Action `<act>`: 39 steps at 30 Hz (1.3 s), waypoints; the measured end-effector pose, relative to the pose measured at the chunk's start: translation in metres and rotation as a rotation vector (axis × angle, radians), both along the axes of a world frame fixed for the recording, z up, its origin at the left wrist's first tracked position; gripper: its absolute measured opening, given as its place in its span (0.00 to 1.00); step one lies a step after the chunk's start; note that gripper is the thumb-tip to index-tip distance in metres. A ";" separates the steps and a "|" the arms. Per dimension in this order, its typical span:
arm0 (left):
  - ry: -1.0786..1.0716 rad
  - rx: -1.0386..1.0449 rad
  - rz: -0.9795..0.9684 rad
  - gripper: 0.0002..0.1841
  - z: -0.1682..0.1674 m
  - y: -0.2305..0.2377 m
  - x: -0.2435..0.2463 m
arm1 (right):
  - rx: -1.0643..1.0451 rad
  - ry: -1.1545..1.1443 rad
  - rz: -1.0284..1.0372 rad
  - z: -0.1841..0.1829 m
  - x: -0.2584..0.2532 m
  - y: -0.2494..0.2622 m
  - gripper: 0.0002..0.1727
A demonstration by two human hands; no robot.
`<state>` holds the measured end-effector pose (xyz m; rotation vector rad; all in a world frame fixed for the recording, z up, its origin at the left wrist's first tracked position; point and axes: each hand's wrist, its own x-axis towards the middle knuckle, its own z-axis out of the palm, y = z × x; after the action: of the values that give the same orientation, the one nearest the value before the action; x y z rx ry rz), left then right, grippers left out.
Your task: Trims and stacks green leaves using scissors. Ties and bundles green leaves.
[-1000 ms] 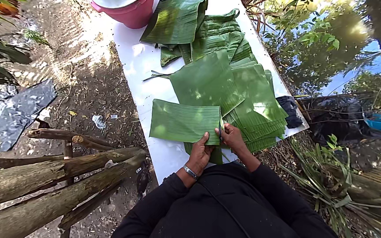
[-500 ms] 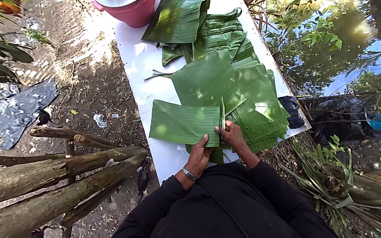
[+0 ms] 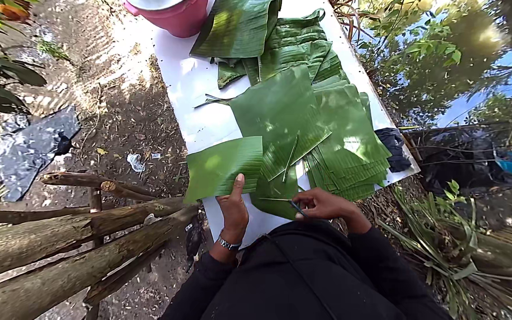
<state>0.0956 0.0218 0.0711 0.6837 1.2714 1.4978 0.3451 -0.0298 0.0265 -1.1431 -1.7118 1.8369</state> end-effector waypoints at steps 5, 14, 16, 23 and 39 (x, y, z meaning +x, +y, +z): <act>-0.058 0.049 -0.230 0.17 0.005 -0.005 0.007 | -0.271 0.304 -0.812 0.024 0.008 0.002 0.17; 0.086 -0.132 -1.068 0.14 0.004 -0.003 0.047 | -0.128 0.371 -1.372 0.022 0.025 0.002 0.14; 0.124 -0.190 -1.137 0.14 -0.001 0.010 0.062 | -0.024 0.181 -1.384 0.021 0.039 0.001 0.19; 0.212 -0.293 -1.160 0.19 -0.021 0.035 0.111 | 0.225 -0.582 -1.351 0.015 0.105 0.010 0.30; 0.296 -0.366 -0.297 0.31 -0.037 0.086 0.022 | 0.207 -1.203 -1.107 0.038 0.132 0.064 0.27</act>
<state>0.1181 0.1081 0.0345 0.8257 1.5408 0.9135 0.4770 0.0343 0.0642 -2.5938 -1.0716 0.2178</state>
